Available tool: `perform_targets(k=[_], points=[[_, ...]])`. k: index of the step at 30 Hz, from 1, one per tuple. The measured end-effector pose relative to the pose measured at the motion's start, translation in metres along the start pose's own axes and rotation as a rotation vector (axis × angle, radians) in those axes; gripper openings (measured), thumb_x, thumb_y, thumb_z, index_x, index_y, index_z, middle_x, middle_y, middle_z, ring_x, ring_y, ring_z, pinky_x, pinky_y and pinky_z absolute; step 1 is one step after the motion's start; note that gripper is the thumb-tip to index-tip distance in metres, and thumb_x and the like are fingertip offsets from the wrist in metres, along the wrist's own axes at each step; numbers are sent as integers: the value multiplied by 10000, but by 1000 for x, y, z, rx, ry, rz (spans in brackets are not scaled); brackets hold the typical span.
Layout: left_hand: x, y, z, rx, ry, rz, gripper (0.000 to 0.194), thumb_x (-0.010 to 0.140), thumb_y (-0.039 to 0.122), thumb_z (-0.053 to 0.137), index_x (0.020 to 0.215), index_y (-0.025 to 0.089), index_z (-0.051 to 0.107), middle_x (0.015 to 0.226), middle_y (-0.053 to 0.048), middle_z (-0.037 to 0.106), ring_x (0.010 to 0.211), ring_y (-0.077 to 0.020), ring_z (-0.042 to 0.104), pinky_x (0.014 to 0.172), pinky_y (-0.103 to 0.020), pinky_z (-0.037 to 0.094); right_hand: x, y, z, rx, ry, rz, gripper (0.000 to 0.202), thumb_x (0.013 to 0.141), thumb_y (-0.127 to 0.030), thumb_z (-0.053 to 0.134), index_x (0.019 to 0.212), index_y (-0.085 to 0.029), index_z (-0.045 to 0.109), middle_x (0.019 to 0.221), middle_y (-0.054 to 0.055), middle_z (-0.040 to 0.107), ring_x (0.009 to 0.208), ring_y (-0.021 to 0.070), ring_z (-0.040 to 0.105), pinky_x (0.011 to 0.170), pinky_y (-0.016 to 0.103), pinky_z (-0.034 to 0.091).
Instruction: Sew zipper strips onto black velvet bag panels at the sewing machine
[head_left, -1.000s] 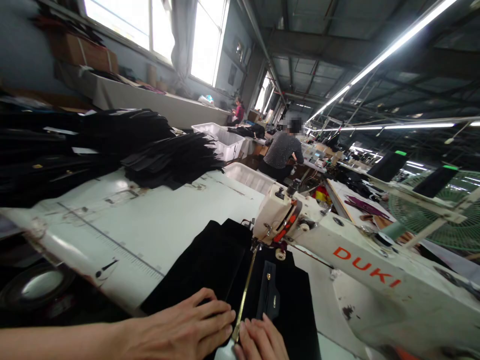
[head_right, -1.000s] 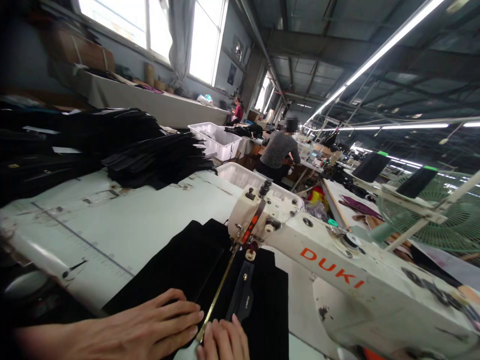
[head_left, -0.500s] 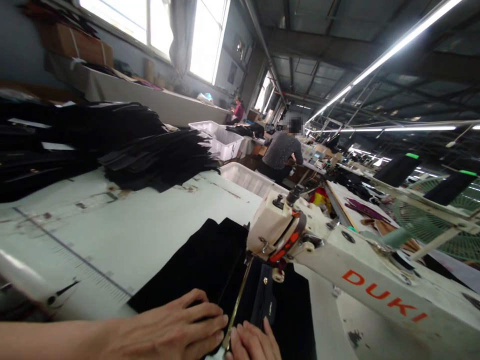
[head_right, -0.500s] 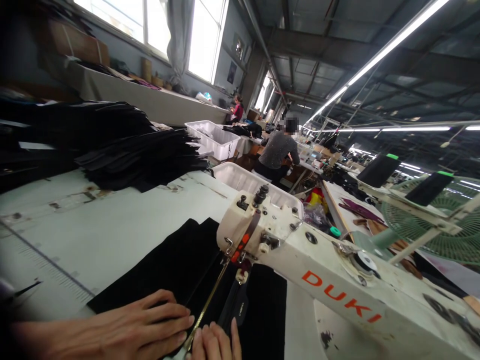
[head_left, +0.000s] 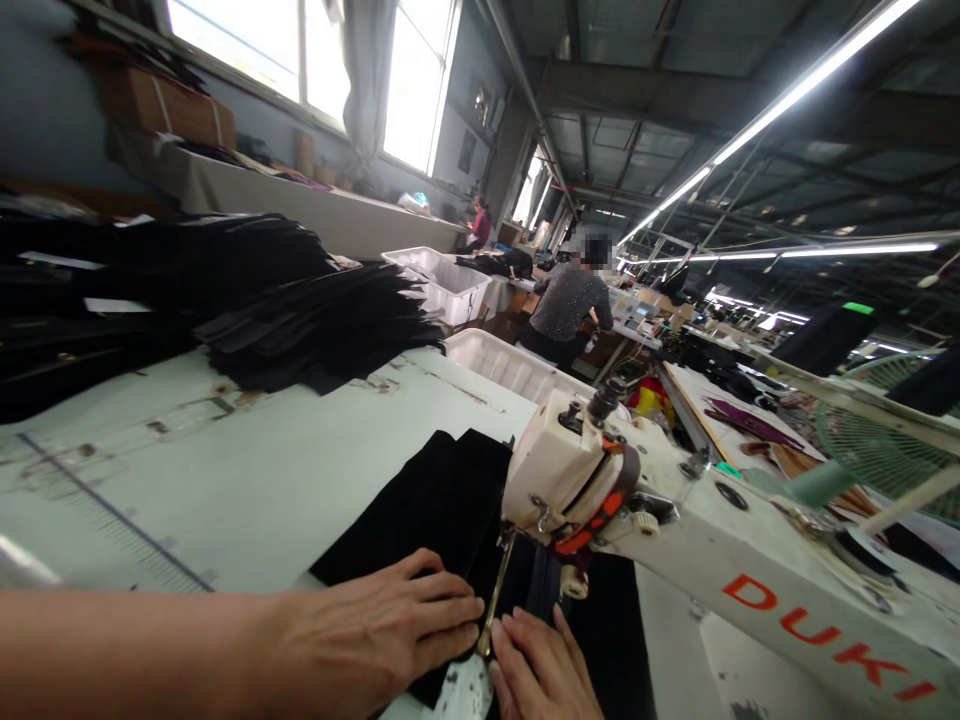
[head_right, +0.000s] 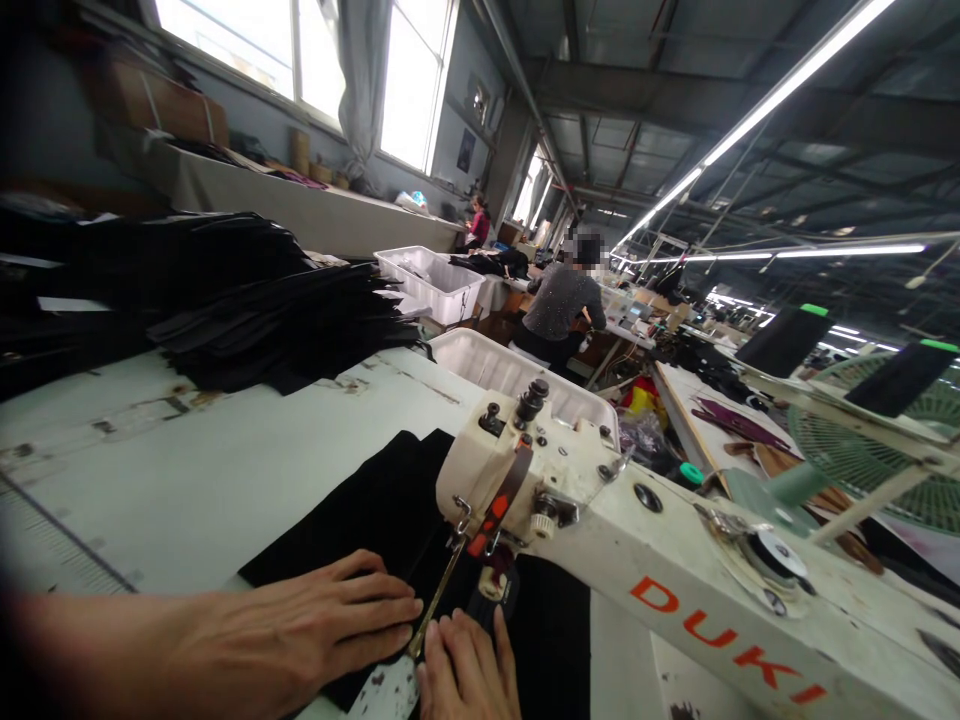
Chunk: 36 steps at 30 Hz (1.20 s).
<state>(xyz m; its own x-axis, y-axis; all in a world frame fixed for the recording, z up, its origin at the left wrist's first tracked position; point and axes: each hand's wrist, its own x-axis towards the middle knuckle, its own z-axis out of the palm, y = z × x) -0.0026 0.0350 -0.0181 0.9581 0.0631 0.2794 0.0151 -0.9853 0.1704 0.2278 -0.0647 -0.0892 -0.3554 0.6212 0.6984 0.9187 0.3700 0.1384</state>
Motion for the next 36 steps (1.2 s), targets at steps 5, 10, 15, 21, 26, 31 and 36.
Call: perform_targets(k=[5,10,15,21,26,31,36], points=[[9,-14,2,6,29,31,373,979,157,484,1346,102,518,1353,-122,607,1224,-236,547,1050,-360,362,4,22,-1,-28,-126,-132,305,1031,-196,382,1144,-216,664,1050,-27,730,949,162,711,868,291,591],[19,-26,4,21,-15,35,353,975,143,490,1325,106,523,1315,-125,616,1228,-236,539,1065,-342,337,8,34,0,-13,-199,-110,321,1007,-170,403,1227,-203,634,1137,-1,712,1042,181,687,844,291,601],[28,-32,2,58,-54,9,324,974,135,490,1293,96,533,1242,-126,628,1166,-250,555,1034,-351,366,11,33,0,11,-221,55,300,993,-220,448,1215,-224,650,1191,33,691,1054,237,685,854,360,612],[33,-33,-2,77,-43,16,324,959,120,515,1281,101,542,1176,-119,648,1113,-248,571,993,-348,388,21,28,3,195,-276,444,149,931,-346,592,1039,-288,678,1085,24,710,1017,267,685,841,404,605],[33,-33,-2,79,-63,6,318,964,119,502,1278,103,548,1176,-122,649,1127,-250,569,1011,-340,369,26,13,18,117,-189,556,231,928,-396,506,998,-203,611,1040,139,677,1005,346,644,836,505,549],[30,-36,4,76,-34,26,372,954,128,492,1326,129,510,1195,-128,645,1137,-253,564,1016,-349,370,34,-10,20,-32,-174,546,304,969,-315,349,1071,-121,559,1017,198,624,1022,399,574,886,596,461],[30,-39,7,71,-22,34,379,942,111,487,1320,130,508,1176,-131,645,1136,-254,562,1012,-353,371,42,-5,16,-17,-243,537,247,936,-260,357,1054,-170,554,1031,176,612,1004,378,575,818,549,471]])
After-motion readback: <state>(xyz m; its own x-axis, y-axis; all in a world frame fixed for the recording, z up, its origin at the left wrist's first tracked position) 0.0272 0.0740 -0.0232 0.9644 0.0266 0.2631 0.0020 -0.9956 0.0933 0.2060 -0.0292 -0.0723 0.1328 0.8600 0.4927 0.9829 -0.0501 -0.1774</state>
